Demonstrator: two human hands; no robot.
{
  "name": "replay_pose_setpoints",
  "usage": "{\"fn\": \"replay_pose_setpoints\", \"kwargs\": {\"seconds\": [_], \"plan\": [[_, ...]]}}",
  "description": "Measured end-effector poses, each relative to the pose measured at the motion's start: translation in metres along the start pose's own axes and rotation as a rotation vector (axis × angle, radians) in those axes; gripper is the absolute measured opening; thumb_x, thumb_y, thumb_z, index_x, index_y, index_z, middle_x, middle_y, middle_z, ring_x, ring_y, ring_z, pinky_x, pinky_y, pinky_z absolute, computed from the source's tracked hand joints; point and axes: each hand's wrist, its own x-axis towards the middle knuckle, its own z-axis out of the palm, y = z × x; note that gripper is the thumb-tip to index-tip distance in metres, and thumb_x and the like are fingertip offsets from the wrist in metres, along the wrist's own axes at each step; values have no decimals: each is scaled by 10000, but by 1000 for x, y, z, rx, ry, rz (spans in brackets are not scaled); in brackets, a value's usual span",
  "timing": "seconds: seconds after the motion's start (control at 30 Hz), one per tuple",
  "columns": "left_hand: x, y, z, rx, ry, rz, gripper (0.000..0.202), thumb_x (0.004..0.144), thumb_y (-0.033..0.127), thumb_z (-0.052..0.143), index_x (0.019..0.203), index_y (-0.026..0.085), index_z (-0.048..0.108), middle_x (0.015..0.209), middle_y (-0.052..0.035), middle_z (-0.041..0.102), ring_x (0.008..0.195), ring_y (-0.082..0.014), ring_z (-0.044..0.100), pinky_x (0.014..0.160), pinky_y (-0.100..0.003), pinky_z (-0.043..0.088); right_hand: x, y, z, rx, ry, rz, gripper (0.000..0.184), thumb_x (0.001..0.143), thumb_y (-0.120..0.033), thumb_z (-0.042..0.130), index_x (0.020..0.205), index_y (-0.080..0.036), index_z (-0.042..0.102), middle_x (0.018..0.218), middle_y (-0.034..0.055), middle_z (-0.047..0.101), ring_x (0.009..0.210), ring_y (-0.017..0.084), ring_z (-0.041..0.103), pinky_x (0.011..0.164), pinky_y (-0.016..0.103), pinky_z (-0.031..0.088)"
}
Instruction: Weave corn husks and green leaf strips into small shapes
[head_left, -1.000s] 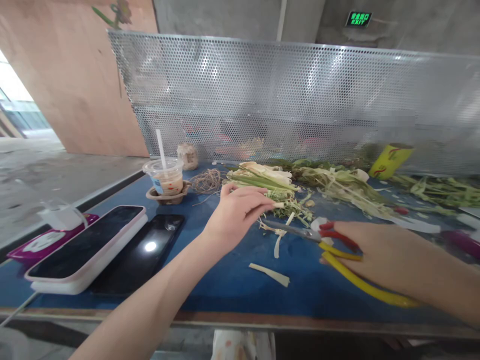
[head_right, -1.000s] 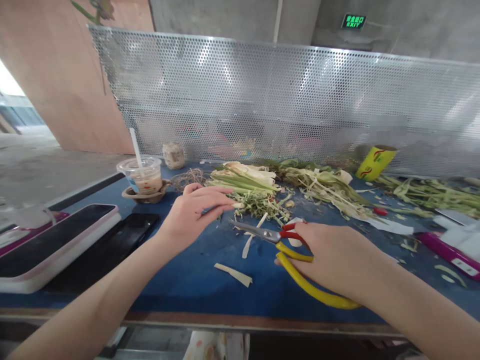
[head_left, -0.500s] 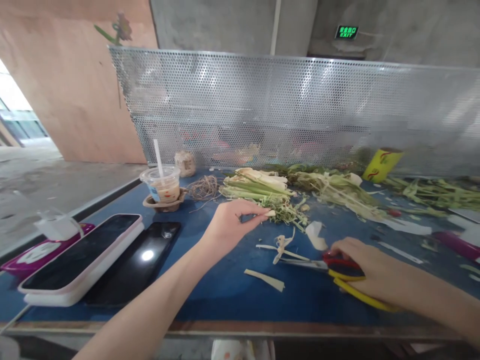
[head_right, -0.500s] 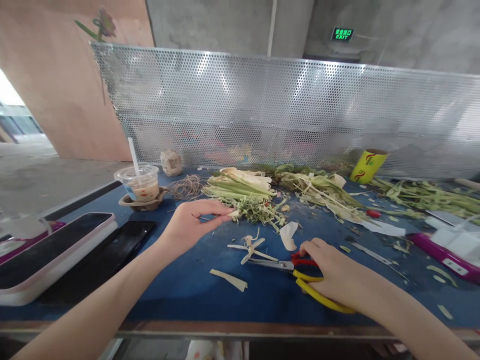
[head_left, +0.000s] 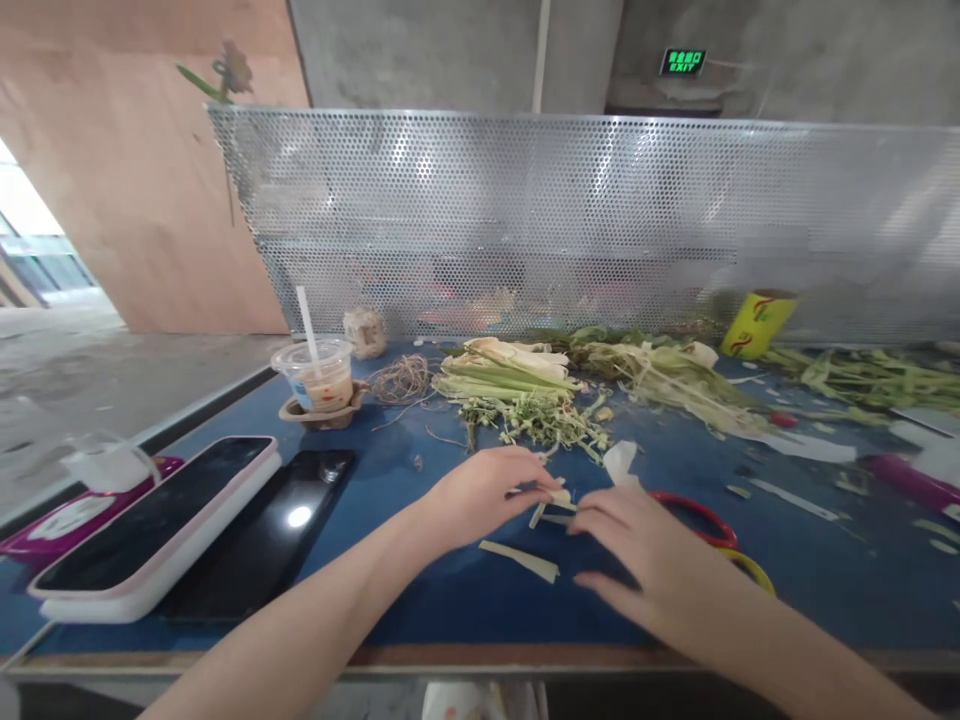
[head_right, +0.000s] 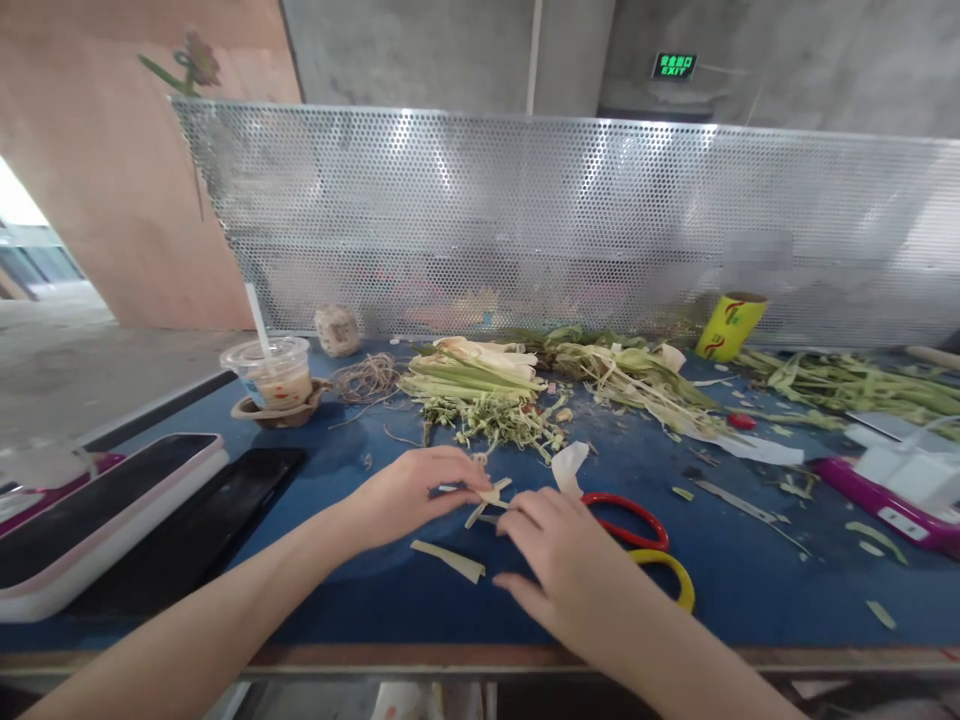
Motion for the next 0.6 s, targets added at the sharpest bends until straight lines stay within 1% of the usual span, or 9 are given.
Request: {"fn": "replay_pose_setpoints", "kwargs": {"seconds": [0.07,0.17,0.23,0.3,0.37,0.43,0.5,0.53,0.6], "plan": [[1,-6,0,45,52,-49,172,809,218,519,885,153,658,866,-51,664,827,-131,592,758,-245,463,9,-11,16,-22,50,-55,249,681,-283,663,894,-169,602,881,79,630,799,232,584,683,360,480],[2,-15,-5,10,166,-157,176,806,248,519,884,172,657,852,-39,666,760,-126,600,678,-234,482,16,-21,32,-142,124,-127,55,702,-136,617,741,-172,603,711,33,623,664,208,586,596,333,471],[2,-20,-10,-16,250,-202,162,787,250,542,879,183,657,852,-32,670,740,-128,607,678,-246,491,15,-20,31,-148,130,-157,140,739,-66,531,678,-181,582,658,17,604,617,185,575,563,305,460],[2,-24,-16,-37,345,-237,146,753,246,580,857,180,658,827,-31,676,719,-134,614,682,-264,498,9,-7,21,-58,108,-136,192,791,-74,454,713,-193,583,673,15,603,635,163,578,575,272,463],[3,-26,-20,-102,437,-273,141,725,227,607,842,163,652,766,-35,683,686,-140,627,663,-272,506,0,16,8,-29,135,-29,231,848,-115,376,816,-192,592,788,38,628,739,157,599,665,267,476],[2,-26,-24,-203,497,-299,148,718,208,610,848,147,644,707,-35,684,651,-143,642,642,-270,513,-6,45,-2,-83,202,116,215,861,-211,380,907,-171,587,896,80,637,839,192,607,714,303,483],[2,-24,-25,-257,505,-289,149,737,199,588,864,147,646,709,-35,688,640,-138,649,639,-261,516,-5,68,-7,-127,143,278,242,861,-249,378,881,-155,601,904,99,645,835,217,616,724,346,489],[1,-22,-25,-247,496,-268,148,749,198,575,866,152,653,723,-34,689,638,-132,647,643,-257,514,-1,74,-9,-159,100,309,251,854,-259,390,866,-142,611,892,112,652,824,235,620,728,377,490],[0,-16,-24,-174,469,-211,149,768,204,561,863,167,669,733,-30,684,634,-120,636,652,-251,509,11,72,-12,-239,149,321,280,843,-284,413,949,-108,604,958,148,645,877,275,608,754,439,481]]}}
